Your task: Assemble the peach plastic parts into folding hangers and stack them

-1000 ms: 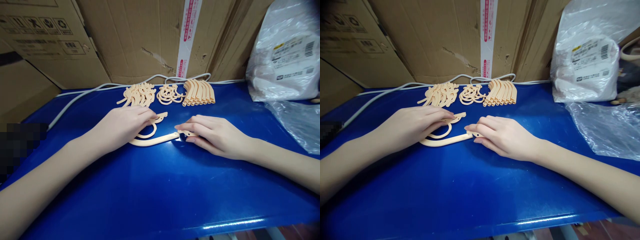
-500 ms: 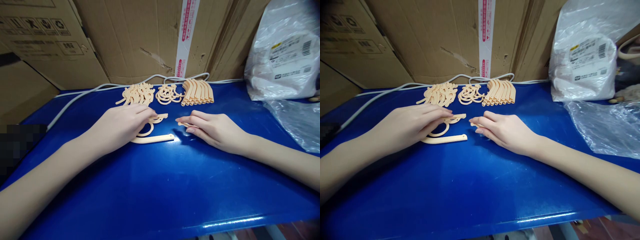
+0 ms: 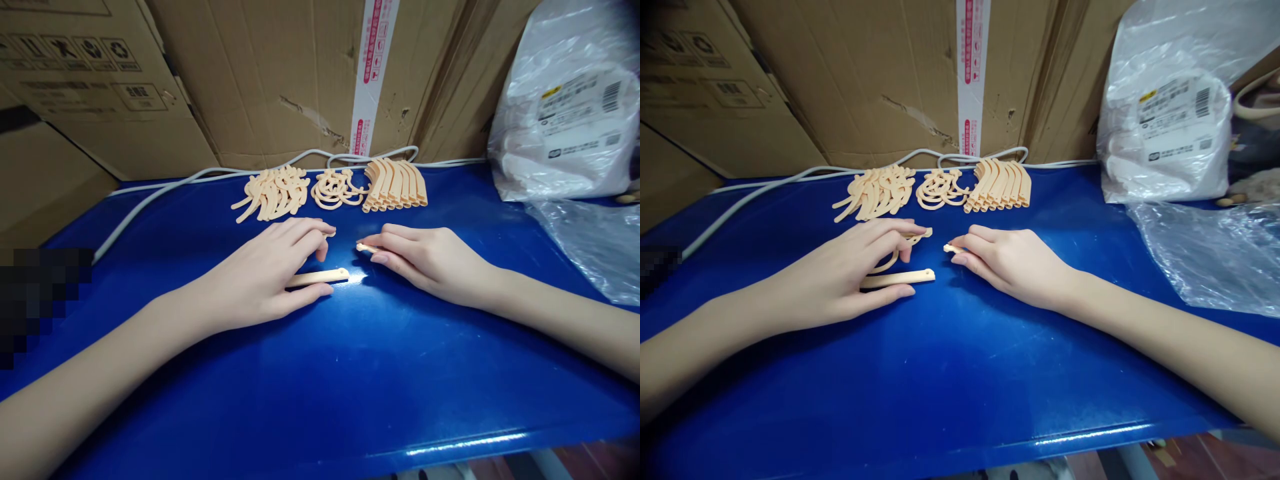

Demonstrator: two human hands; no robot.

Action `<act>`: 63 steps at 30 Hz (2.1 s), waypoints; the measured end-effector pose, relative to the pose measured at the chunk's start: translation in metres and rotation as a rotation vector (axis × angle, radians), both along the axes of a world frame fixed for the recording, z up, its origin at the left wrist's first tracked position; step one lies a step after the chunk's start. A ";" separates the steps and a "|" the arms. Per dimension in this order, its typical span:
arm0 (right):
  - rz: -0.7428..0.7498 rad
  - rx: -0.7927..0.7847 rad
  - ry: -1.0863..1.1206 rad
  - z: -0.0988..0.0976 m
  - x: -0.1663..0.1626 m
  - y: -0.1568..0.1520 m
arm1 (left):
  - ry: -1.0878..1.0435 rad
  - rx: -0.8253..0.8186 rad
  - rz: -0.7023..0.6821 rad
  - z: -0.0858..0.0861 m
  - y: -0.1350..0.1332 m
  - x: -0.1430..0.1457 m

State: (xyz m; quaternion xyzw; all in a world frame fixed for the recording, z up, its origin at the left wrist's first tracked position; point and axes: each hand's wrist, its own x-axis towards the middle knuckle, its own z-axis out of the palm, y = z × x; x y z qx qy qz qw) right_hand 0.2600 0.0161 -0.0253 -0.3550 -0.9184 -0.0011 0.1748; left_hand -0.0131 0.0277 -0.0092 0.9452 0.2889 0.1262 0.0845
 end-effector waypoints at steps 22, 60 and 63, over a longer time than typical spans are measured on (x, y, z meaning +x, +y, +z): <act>0.025 -0.025 0.062 0.005 -0.010 -0.007 | -0.053 -0.159 0.099 -0.007 -0.013 0.012; -0.099 -0.414 0.345 0.012 -0.016 -0.018 | -0.164 0.032 0.021 -0.019 -0.012 0.018; -0.082 -0.393 0.340 0.012 -0.016 -0.017 | -0.168 0.038 0.021 -0.020 -0.012 0.018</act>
